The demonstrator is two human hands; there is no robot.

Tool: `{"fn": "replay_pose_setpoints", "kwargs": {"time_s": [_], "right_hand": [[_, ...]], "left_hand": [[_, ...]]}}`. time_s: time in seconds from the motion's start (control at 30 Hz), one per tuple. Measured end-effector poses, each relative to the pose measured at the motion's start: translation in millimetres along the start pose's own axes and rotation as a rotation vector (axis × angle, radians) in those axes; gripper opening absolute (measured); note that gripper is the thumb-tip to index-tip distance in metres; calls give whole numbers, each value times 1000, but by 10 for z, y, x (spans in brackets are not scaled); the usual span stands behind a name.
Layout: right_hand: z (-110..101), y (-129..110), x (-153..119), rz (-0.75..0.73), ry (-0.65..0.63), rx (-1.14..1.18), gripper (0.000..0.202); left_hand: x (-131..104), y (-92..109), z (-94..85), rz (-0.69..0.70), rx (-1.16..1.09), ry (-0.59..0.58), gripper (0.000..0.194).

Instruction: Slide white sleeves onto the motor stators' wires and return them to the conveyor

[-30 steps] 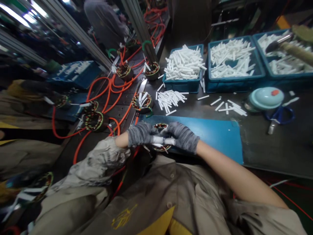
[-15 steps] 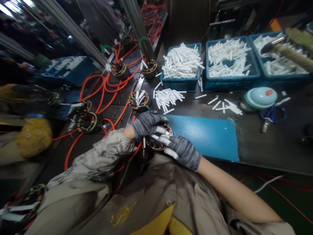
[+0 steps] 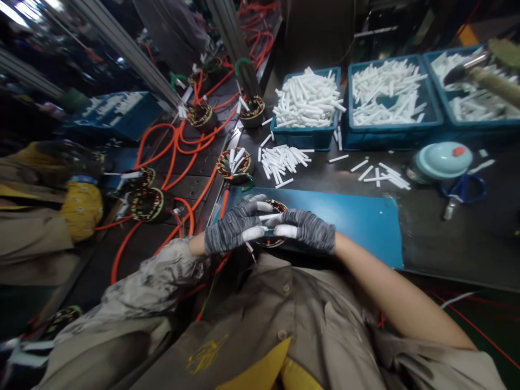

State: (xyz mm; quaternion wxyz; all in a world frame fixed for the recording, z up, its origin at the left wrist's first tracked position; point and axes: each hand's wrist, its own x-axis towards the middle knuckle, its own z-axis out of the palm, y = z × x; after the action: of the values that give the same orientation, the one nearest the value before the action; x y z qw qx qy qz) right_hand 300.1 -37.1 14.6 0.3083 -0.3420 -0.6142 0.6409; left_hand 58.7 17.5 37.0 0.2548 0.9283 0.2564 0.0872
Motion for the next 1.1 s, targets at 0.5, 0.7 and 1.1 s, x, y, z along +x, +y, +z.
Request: {"fn": "replay_pose_setpoints", "kwargs": {"time_s": [0.5, 0.7, 1.1], "right_hand": [[39, -73, 152, 146, 20, 46, 23], [168, -70, 85, 92, 139, -73, 33], [-188, 157, -387, -169, 552, -331, 23]], "left_hand": [[12, 105, -358, 19, -289, -303, 33], [-24, 152, -255, -27, -314, -220, 54], [380, 227, 132, -98, -135, -81, 25]]}}
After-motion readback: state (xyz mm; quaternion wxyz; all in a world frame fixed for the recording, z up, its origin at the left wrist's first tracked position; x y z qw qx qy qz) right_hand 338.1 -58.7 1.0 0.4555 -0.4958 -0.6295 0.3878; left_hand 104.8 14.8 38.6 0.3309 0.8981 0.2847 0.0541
